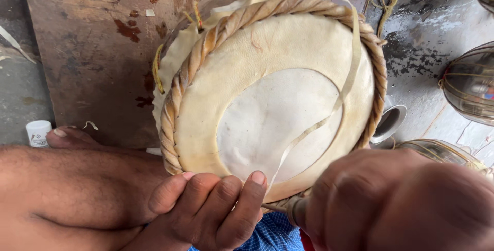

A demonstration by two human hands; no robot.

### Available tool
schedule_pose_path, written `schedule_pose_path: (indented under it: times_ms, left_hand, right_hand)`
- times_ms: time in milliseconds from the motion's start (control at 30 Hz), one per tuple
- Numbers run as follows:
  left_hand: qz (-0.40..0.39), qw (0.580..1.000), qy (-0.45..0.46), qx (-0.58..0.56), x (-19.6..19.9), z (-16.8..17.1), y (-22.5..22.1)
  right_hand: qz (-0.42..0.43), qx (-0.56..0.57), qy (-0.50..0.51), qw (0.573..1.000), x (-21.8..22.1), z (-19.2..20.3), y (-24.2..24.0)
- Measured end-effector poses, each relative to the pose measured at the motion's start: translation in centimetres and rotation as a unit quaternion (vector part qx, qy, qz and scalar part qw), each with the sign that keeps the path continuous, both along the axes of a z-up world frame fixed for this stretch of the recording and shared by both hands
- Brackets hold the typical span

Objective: The person is repairing a tabla drum by using a tool to weave or adjust a thin strap along the rim of the drum head.

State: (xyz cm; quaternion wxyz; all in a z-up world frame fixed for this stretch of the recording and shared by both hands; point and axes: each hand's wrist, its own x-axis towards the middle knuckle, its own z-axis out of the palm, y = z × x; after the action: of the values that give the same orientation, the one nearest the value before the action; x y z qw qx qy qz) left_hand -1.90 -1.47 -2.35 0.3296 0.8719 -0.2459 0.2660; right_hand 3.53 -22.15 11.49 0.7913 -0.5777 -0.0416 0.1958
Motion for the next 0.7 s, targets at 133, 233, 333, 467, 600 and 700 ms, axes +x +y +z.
schedule_pose_path:
  times_ms: [133, 233, 333, 467, 600, 700]
  left_hand:
    - [-0.016, 0.999, -0.028, -0.001, 0.7, 0.2, 0.5]
    - [-0.042, 0.999, 0.022, -0.011, 1.0, 1.2, 1.0]
    - [-0.064, 0.996, 0.054, -0.041, 1.7, 1.8, 1.1]
    - [-0.047, 0.997, 0.035, -0.054, 2.2, 2.0, 0.7]
    - [-0.041, 0.996, 0.015, -0.079, 1.9, 1.2, 0.3]
    - [-0.041, 0.995, 0.026, -0.086, 1.7, 2.2, 0.3]
  right_hand:
    - [0.072, -0.11, 0.085, 0.988, 3.4, 3.2, 5.0]
    - [0.031, -0.21, 0.028, 0.977, 4.0, 2.8, 8.2]
    - [-0.022, -0.305, -0.073, 0.949, 2.9, 0.5, 8.5]
    - [0.066, 0.074, -0.093, 0.991, 3.0, -3.1, 4.4]
    - [0.19, 0.387, -0.181, 0.884, 3.6, -6.3, 1.4]
    - [0.081, 0.35, -0.139, 0.923, 1.8, -6.0, 0.7]
